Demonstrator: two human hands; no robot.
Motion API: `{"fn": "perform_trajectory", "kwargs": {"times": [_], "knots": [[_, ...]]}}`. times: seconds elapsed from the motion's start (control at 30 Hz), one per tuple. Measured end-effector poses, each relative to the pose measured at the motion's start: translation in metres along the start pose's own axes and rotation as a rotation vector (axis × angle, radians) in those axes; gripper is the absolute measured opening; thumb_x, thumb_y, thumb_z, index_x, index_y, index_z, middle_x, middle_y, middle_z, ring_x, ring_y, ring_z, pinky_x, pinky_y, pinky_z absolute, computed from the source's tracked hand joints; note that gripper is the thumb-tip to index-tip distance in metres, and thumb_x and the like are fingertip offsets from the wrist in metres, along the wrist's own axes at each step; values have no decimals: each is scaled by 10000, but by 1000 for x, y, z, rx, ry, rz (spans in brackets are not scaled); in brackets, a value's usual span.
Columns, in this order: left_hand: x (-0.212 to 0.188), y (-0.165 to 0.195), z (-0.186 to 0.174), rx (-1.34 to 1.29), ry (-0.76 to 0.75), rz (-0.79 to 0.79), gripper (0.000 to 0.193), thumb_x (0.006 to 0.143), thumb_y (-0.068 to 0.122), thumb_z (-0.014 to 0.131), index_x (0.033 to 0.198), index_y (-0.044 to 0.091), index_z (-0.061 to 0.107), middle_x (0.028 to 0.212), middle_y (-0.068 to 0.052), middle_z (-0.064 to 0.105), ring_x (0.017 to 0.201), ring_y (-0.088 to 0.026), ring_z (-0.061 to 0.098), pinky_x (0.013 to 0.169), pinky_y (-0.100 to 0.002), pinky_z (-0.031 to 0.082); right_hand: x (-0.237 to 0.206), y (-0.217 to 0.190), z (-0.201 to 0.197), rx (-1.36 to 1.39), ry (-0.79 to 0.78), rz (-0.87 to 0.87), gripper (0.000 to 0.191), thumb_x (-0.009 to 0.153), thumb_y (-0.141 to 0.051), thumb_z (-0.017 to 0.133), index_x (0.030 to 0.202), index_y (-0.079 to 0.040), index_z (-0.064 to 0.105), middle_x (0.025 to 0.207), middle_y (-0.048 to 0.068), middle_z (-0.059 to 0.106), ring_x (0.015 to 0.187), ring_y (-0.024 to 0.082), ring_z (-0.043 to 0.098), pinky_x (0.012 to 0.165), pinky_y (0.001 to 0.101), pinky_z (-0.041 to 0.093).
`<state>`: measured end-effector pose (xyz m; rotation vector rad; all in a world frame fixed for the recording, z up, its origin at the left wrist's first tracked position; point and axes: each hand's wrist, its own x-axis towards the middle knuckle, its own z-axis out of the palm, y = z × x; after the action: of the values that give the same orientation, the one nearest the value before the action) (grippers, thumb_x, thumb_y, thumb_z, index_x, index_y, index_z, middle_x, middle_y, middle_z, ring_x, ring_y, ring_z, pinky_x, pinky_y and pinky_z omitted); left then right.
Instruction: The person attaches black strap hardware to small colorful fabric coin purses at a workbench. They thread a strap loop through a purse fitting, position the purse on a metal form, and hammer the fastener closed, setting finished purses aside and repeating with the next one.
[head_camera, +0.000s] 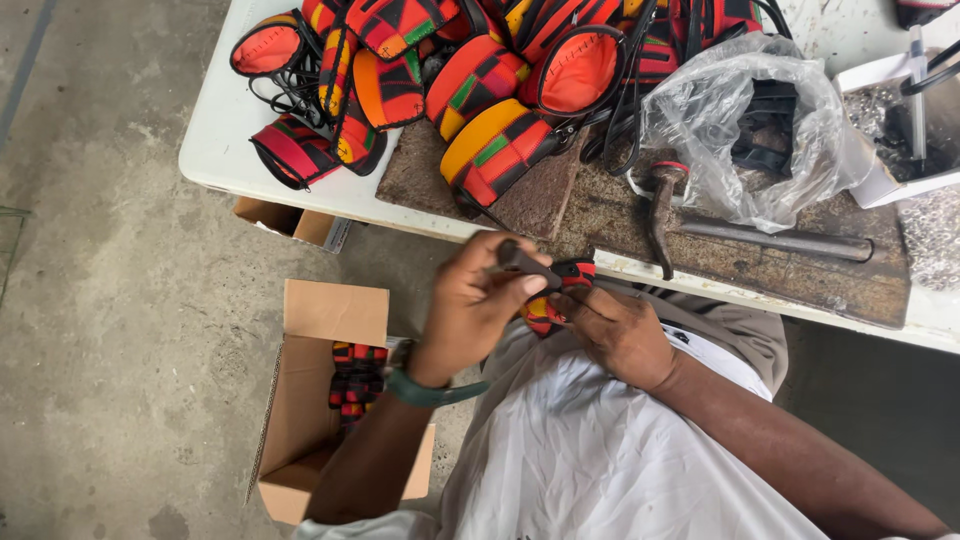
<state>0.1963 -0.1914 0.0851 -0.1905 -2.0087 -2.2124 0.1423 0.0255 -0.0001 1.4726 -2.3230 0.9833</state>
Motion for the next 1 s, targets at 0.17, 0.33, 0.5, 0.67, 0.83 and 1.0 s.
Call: {"fn": "perform_trajectory", "kwargs": {"times": [0.17,0.33,0.5,0.67,0.83,1.0], "knots": [[7,-53,20,154,79,51,196,1004,-6,666,1186,-8,593,1120,-77,732,1043,-116,700,930,-288,586,-2,-4,0,19,7,21,550,689,-28,720,1237,-68,686,1152,102,661,946,290,695,750,392,580],[11,-73,17,422,62,24,195,984,35,696,1159,25,612,1043,-82,756,924,-155,755,811,-308,601,-1,0,0,63,-17,79,530,707,-36,724,1233,-91,696,1119,89,672,920,287,692,759,399,581],[8,-76,12,499,20,124,221,971,52,702,1162,38,592,1066,-113,736,982,-264,754,838,-360,589,5,-4,2,65,-23,103,476,767,-38,726,1239,-94,699,1104,80,679,931,286,698,761,398,577],[5,-71,6,598,-43,169,233,987,102,682,1185,26,588,1064,-158,701,997,-366,703,839,-427,557,8,-11,-39,147,-6,60,456,795,-204,776,1227,-92,682,1198,116,670,1029,329,681,831,412,566],[-3,-67,5,681,-117,197,283,998,159,660,1218,5,570,1094,-187,669,1024,-419,652,856,-477,521,-14,25,-98,-541,17,352,241,914,-306,739,1111,-171,708,1156,42,708,996,283,660,865,406,514],[-7,-69,12,756,-149,174,283,975,192,690,1170,16,583,1066,-187,675,993,-417,655,832,-485,516,-39,59,-102,-714,-58,431,316,980,-423,668,1164,-181,750,1067,53,683,995,302,664,866,418,533]]}}
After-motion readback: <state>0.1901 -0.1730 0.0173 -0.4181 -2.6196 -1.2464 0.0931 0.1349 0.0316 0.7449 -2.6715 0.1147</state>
